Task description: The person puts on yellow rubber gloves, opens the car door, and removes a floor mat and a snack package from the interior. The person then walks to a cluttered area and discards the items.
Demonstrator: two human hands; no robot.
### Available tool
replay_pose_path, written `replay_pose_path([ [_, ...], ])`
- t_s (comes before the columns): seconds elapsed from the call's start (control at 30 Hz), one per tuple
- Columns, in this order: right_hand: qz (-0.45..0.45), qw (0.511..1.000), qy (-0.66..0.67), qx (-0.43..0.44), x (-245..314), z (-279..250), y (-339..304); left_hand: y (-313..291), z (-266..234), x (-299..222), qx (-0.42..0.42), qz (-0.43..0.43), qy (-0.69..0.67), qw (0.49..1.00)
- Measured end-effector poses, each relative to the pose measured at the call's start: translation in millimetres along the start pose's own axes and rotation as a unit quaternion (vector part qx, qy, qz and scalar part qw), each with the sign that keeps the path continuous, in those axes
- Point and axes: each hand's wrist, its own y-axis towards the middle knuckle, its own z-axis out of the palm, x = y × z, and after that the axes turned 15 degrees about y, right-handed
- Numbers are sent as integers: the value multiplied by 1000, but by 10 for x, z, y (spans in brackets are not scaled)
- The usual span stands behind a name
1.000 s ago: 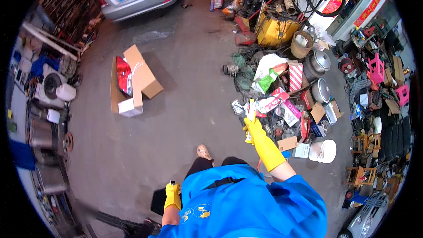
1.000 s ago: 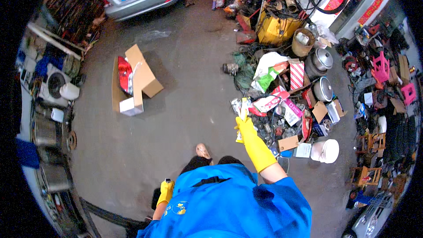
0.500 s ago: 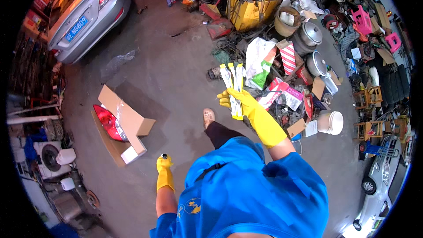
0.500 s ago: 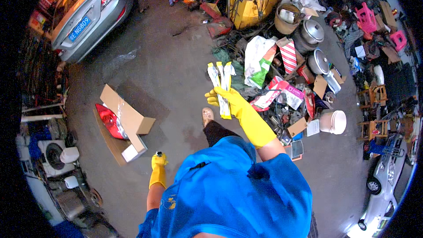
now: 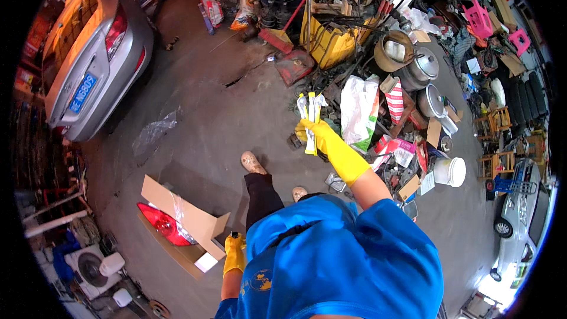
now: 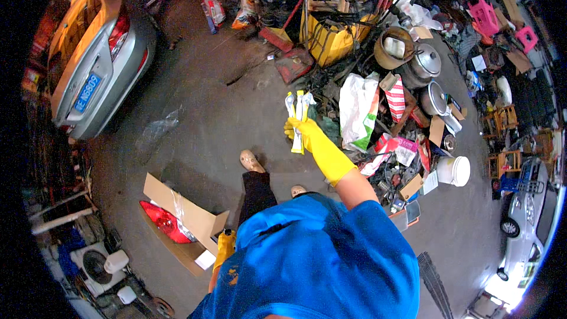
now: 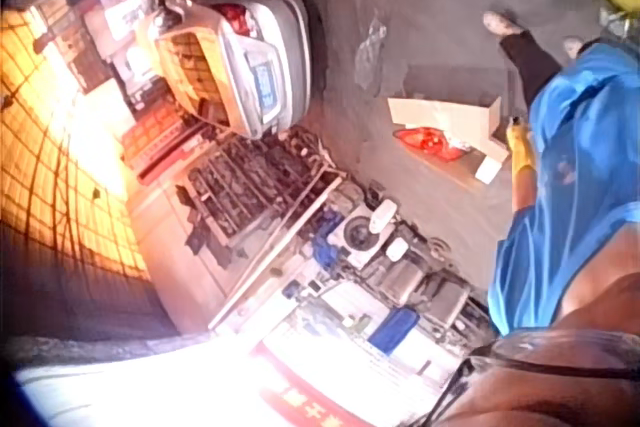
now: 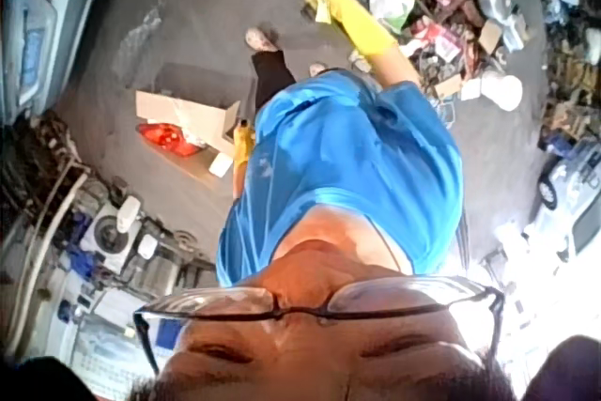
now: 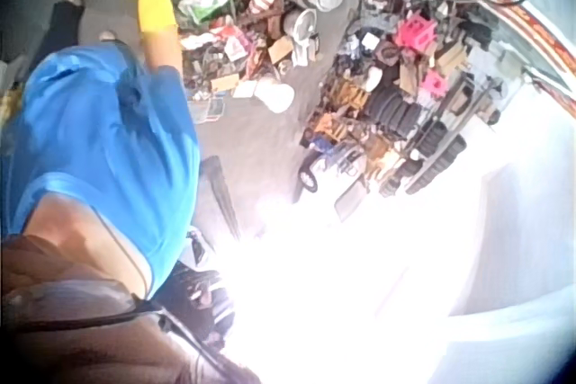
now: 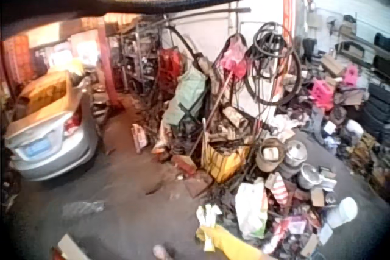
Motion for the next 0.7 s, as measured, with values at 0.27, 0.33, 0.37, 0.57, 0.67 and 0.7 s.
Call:
replay_pose_path([
  [0.27,-79,981,-36,-173,419,356,1504,1013,-1862,-1575,-29,37,29,998],
  [0.33,-88,968,-83,-218,460,415,1884,2130,-2043,-1203,160,-71,-292,940],
  [0.37,-105,966,-101,-215,498,509,2035,2098,-2161,-1435,91,-1,-221,971],
  [0.57,-109,949,-103,-276,879,590,2922,1984,-3138,-2869,16,38,-39,998],
  [0.67,-74,952,-95,-281,1144,629,3369,2121,-3175,-3160,75,-8,-43,996],
  [0.7,-95,953,-82,-275,1253,654,3487,1957,-3235,-3438,34,36,-16,999],
])
